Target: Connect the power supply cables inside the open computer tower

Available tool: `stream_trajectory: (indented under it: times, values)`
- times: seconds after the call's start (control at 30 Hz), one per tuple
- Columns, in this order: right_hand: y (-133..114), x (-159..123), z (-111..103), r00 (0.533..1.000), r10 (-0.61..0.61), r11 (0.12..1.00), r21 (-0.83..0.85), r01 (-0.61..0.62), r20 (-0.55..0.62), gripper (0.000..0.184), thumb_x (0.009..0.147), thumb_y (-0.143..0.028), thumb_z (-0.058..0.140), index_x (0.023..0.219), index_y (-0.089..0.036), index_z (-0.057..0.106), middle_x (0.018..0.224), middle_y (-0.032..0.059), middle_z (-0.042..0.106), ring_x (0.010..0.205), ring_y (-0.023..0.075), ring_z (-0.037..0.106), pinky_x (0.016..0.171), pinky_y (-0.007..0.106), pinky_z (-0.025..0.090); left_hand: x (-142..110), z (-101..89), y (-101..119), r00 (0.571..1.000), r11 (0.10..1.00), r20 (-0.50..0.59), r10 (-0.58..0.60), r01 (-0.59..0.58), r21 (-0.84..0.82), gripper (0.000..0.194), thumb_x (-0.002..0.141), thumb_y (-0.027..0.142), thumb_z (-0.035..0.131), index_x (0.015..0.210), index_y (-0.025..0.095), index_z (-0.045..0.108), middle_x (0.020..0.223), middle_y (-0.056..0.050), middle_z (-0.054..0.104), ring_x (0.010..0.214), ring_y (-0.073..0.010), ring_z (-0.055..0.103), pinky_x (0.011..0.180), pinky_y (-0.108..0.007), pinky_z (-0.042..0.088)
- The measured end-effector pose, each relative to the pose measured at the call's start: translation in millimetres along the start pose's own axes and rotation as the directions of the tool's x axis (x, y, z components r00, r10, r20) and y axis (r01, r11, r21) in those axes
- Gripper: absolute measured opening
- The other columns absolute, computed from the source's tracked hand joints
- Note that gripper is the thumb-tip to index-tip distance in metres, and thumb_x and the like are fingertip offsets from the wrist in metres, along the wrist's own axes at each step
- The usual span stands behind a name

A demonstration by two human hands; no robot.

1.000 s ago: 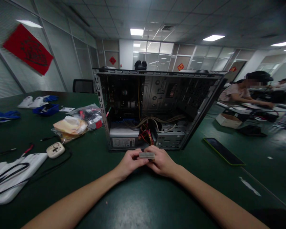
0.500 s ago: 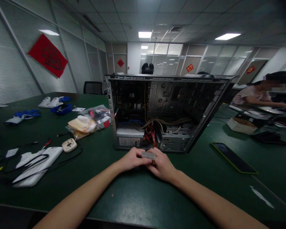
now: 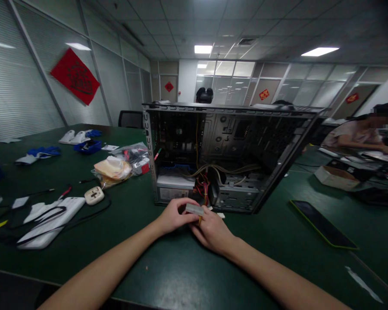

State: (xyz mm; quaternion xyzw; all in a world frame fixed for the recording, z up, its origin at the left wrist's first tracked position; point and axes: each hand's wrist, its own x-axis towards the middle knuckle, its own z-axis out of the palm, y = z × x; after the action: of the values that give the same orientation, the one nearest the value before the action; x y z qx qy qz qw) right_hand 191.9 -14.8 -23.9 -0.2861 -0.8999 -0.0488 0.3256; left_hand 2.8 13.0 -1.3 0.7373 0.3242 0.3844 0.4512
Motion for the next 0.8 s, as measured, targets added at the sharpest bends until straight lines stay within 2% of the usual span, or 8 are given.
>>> stream_trajectory:
  times: [0.07, 0.13, 0.23, 0.3, 0.43, 0.57, 0.67, 0.8]
  values:
    - [-1, 1, -1, 1.000, 0.000, 1.000, 0.031, 0.001, -0.025, 0.024, 0.095, -0.019, 0.055, 0.118, -0.013, 0.061, 0.110, 0.0162, 0.067, 0.097, 0.0292, 0.058, 0.081, 0.044, 0.056, -3, 3.2, 6, 0.986, 0.985, -0.098, 0.132, -0.119, 0.126, 0.057, 0.081, 0.033, 0.075, 0.132, 0.015, 0.059, 0.099, -0.006, 0.066, 0.082, -0.0194, 0.060, 0.077, -0.031, 0.048]
    - [-1, 2, -1, 0.998, 0.022, 0.998, 0.061, -0.019, -0.050, 0.019, 0.097, -0.019, 0.053, 0.113, -0.015, 0.062, 0.104, 0.0145, 0.068, 0.095, 0.0278, 0.057, 0.081, 0.043, 0.055, -5, 4.3, 12, 0.924, 0.895, -0.160, 0.347, -0.275, 0.350, 0.055, 0.089, 0.028, 0.066, 0.142, 0.019, 0.052, 0.113, -0.010, 0.065, 0.100, -0.0241, 0.061, 0.091, -0.038, 0.047]
    - [-1, 5, -2, 0.995, 0.059, 0.995, 0.084, -0.052, -0.076, 0.013, 0.100, -0.020, 0.048, 0.102, -0.017, 0.061, 0.094, 0.0112, 0.067, 0.086, 0.0250, 0.055, 0.078, 0.041, 0.054, -5, 0.0, 16, 0.796, 0.608, -0.042, 0.603, -0.425, 0.670, 0.045, 0.096, 0.018, 0.051, 0.139, 0.026, 0.058, 0.127, -0.012, 0.064, 0.120, -0.0287, 0.054, 0.105, -0.047, 0.036]
    - [0, 6, -3, 0.994, 0.069, 0.995, 0.083, -0.062, -0.085, 0.014, 0.101, -0.020, 0.046, 0.098, -0.018, 0.060, 0.090, 0.0100, 0.066, 0.082, 0.0239, 0.053, 0.077, 0.040, 0.052, -3, -4.3, 15, 0.776, 0.490, 0.054, 0.629, -0.449, 0.747, 0.047, 0.097, 0.015, 0.047, 0.142, 0.025, 0.056, 0.130, -0.012, 0.065, 0.122, -0.0283, 0.054, 0.107, -0.048, 0.032]
    - [1, 5, -3, 0.993, 0.061, 0.997, 0.061, -0.054, -0.104, 0.017, 0.102, -0.021, 0.046, 0.090, -0.019, 0.058, 0.082, 0.0085, 0.062, 0.076, 0.0228, 0.049, 0.071, 0.038, 0.050, -2, -5.8, 15, 0.839, 0.521, 0.085, 0.537, -0.410, 0.748, 0.052, 0.102, 0.020, 0.041, 0.154, 0.020, 0.039, 0.143, -0.014, 0.058, 0.132, -0.0276, 0.050, 0.112, -0.048, 0.031]
    - [3, 3, -5, 0.984, -0.007, 0.998, 0.059, 0.018, -0.179, 0.014, 0.096, -0.017, 0.048, 0.086, -0.019, 0.058, 0.084, 0.0096, 0.062, 0.088, 0.0259, 0.052, 0.075, 0.040, 0.054, -7, 2.3, 20, 0.848, 0.563, 0.115, 0.518, -0.439, 0.701, 0.063, 0.102, 0.033, 0.047, 0.159, 0.017, 0.026, 0.153, -0.018, 0.047, 0.140, -0.0295, 0.045, 0.111, -0.046, 0.037]
    - [4, 1, -5, 0.974, -0.065, 0.995, 0.057, 0.080, -0.219, 0.013, 0.093, -0.014, 0.049, 0.096, -0.019, 0.061, 0.092, 0.0115, 0.065, 0.103, 0.0290, 0.054, 0.083, 0.044, 0.056, -10, 7.3, 24, 0.828, 0.578, 0.095, 0.553, -0.463, 0.672, 0.062, 0.100, 0.032, 0.053, 0.156, 0.018, 0.032, 0.146, -0.017, 0.054, 0.134, -0.0289, 0.051, 0.109, -0.045, 0.042]
    - [2, 2, -6, 0.976, -0.058, 0.996, 0.059, 0.072, -0.212, 0.015, 0.092, -0.014, 0.050, 0.101, -0.019, 0.061, 0.101, 0.0130, 0.067, 0.108, 0.0284, 0.057, 0.088, 0.045, 0.058, -12, 7.7, 22, 0.822, 0.628, 0.046, 0.568, -0.469, 0.621, 0.054, 0.099, 0.029, 0.054, 0.150, 0.017, 0.042, 0.132, -0.016, 0.063, 0.122, -0.0276, 0.058, 0.106, -0.045, 0.045]
